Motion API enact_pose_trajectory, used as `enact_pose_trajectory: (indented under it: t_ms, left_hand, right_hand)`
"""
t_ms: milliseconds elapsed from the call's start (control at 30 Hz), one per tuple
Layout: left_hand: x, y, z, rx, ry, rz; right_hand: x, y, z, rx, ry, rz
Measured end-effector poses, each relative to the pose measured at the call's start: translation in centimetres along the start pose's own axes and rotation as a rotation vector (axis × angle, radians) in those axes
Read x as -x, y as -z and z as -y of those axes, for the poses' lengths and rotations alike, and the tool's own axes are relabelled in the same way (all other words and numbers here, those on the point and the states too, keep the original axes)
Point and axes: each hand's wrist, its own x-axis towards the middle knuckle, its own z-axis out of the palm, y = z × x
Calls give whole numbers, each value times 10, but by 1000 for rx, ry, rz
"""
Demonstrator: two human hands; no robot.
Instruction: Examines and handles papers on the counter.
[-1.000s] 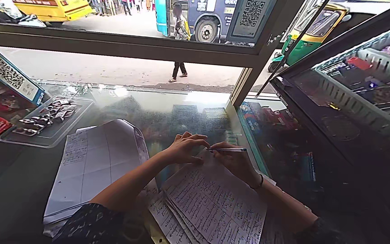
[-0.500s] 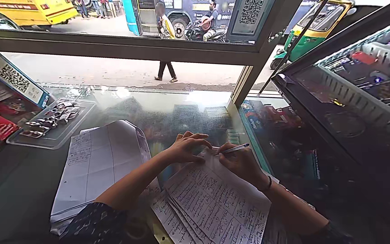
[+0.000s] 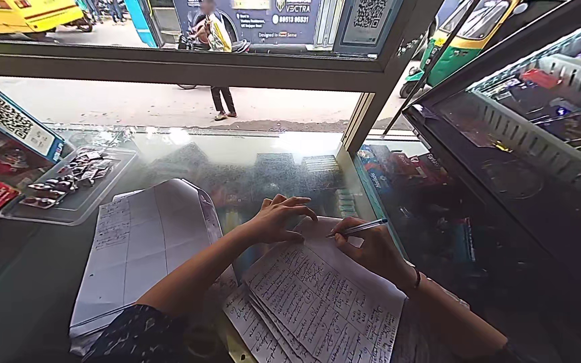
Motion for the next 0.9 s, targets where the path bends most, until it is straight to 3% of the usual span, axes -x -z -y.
enact_pose_trajectory:
  t_ms: [633, 900]
  left_hand:
    - [1, 1, -3, -9, 17, 7]
    - [1, -2, 2, -12, -3, -17]
  right_hand:
    - [10, 8, 0, 4, -76, 27]
    - [34, 30, 2, 42, -111, 37]
